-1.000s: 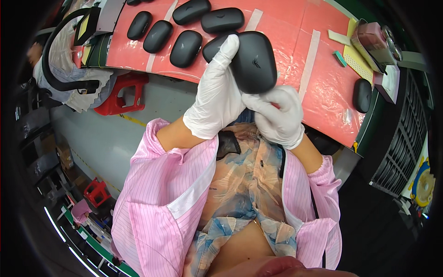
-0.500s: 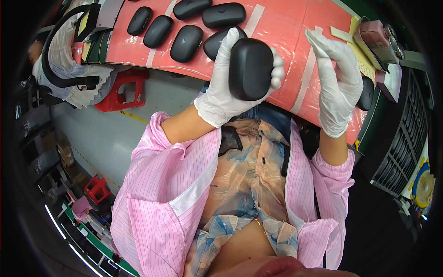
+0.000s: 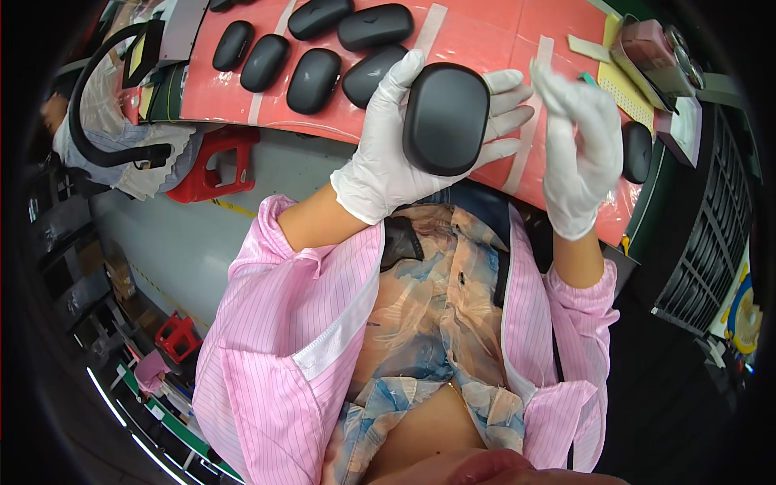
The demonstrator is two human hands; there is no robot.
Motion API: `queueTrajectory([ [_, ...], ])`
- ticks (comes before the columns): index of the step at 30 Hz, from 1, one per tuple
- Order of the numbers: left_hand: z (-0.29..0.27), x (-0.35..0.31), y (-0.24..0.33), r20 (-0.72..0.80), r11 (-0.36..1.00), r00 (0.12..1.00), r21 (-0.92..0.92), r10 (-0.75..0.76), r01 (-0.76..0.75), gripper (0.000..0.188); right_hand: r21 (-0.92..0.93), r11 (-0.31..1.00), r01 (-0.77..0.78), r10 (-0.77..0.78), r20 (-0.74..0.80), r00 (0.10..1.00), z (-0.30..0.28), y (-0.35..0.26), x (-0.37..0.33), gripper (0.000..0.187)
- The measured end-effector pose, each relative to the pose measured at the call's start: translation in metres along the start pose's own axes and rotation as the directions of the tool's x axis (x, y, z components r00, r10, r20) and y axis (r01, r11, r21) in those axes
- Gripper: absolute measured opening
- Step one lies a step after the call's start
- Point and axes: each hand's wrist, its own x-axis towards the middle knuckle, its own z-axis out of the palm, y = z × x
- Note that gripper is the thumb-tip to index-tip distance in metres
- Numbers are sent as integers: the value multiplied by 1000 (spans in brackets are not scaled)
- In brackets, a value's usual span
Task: Cleaning and inspecting electronic earbud charging cases with a cloth.
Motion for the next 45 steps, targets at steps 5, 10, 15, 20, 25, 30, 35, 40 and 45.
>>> queueTrajectory([
  [5, 1, 9, -2, -35, 994, 995, 62, 92, -90, 93, -12, 991, 136, -125, 321, 939, 10, -9, -26, 38],
  [10, -3, 10, -1, 57, 996, 995, -23, 82, -81, 90, -54, 998, 34, -24, 175, 984, -9, -11, -59, 39],
  [15, -21, 18, -6, -5, 925, 950, 227, 313, -304, 53, -490, 864, -112, 164, 64, 984, -34, 5, -56, 41],
  [20, -15, 30, -43, 18, 691, 906, 640, 424, -336, 44, -261, 862, -434, 487, 192, 852, -20, -21, -49, 64],
  [25, -21, 45, -41, 274, 408, 894, 815, 356, -412, 69, -97, 764, -638, 622, -152, 768, -73, -14, -66, 43],
  [30, -54, 45, -31, 287, 344, 871, 834, 398, -432, 52, -267, 705, -657, 521, -433, 736, -136, 28, -84, 43],
  [35, -63, 45, -29, 332, 391, 858, 783, 393, -483, 44, -496, 602, -626, 616, -210, 759, -124, 19, -77, 47],
  [40, -60, 46, -34, 283, 388, 863, 804, 417, -451, 46, -539, 549, -639, 657, -194, 728, -128, 13, -74, 46],
  [45, -57, 48, -37, 303, 329, 859, 830, 413, -451, 45, -567, 672, -476, 417, -241, 876, -207, -19, -64, 36],
])
